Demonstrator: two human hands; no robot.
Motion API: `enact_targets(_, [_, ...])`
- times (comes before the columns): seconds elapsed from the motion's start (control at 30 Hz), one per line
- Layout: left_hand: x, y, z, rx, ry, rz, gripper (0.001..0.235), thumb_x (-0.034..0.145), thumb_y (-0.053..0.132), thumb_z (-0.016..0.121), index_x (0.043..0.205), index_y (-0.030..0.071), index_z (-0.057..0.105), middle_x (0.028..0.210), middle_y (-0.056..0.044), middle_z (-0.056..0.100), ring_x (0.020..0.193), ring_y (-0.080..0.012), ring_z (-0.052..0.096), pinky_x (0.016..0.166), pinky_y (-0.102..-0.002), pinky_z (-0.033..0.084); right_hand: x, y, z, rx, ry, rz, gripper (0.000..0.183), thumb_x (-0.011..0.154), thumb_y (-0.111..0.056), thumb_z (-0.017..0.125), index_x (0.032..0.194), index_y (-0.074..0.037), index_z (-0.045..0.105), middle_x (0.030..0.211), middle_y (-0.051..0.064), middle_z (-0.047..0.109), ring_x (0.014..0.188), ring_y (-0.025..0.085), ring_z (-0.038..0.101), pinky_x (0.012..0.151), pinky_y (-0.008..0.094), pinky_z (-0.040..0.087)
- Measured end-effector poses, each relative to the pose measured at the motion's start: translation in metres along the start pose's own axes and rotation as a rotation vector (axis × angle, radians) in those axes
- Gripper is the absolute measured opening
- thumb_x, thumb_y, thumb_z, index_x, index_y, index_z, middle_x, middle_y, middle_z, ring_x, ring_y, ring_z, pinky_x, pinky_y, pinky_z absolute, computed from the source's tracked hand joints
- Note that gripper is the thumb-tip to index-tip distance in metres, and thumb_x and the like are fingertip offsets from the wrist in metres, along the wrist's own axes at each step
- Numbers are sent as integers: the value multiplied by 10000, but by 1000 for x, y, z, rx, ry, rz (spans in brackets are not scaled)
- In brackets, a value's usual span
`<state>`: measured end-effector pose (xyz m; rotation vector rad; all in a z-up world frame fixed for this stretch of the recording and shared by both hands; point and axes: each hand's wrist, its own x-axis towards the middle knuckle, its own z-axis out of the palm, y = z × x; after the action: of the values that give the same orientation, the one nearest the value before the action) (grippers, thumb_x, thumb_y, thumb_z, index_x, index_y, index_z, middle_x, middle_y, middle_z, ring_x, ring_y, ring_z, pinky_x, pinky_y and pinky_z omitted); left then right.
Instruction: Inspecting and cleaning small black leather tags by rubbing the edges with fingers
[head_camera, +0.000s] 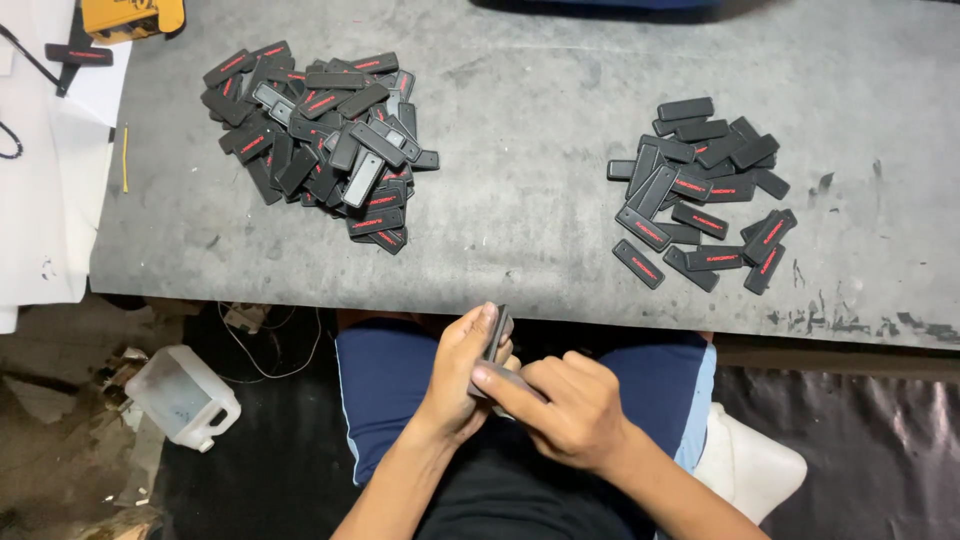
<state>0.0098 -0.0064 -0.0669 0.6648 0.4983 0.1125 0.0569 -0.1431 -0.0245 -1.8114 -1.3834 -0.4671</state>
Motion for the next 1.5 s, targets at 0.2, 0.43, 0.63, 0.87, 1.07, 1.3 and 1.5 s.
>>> enact_targets(0.2, [-10,2,15,-64,-47,-71,370,1112,272,494,812,58,469,415,-14,271,284,-78,275,270,-197,193,5,42,2,-132,30,71,332,1035,-253,544,1279,-141,740,711,21,525,521,207,513,516,301,442])
enact_targets(0.43, [-13,20,22,93,73,-148,382,1023,428,556,847,94,502,607,22,361,397,-22,233,290,-208,120,-1,25,1,-98,-38,-35,350,1078,-136,406,1275,-152,695,803,5,600,599,156,505,527,339,317])
enact_targets(0.63, [-9,18,18,-51,140,-108,377,1051,368,536,822,78,460,505,25,206,368,-60,173,346,-229,56,1,26,3,-38,25,229,285,1074,-118,541,1332,-63,648,831,65,596,607,215,487,588,331,409])
enact_targets(0.87, [-11,10,22,-49,230,-109,346,1046,337,558,802,124,437,568,35,269,389,-45,236,325,-222,63,-4,30,14,-105,-33,74,315,1053,-118,488,1288,-146,695,770,9,530,570,182,436,526,334,312])
enact_targets(1.07, [-11,14,19,-19,251,-116,342,1037,375,569,810,145,455,562,38,310,387,-28,244,322,-216,78,-2,21,9,-6,-27,23,326,1059,-111,452,1293,-128,677,792,32,578,592,184,487,545,343,330])
enact_targets(1.3, [-10,17,17,-31,148,-47,363,1063,343,517,799,108,431,537,31,208,365,-54,171,344,-232,46,0,36,16,127,7,446,350,1103,-226,465,1355,-62,644,762,39,539,633,162,504,630,292,431])
enact_targets(1.5, [-3,7,7,381,275,318,340,1100,306,463,795,161,504,769,65,488,734,-46,399,666,-267,391,-8,10,26,701,106,961,599,943,-256,672,1476,-30,517,1398,94,628,1171,126,613,1163,346,454])
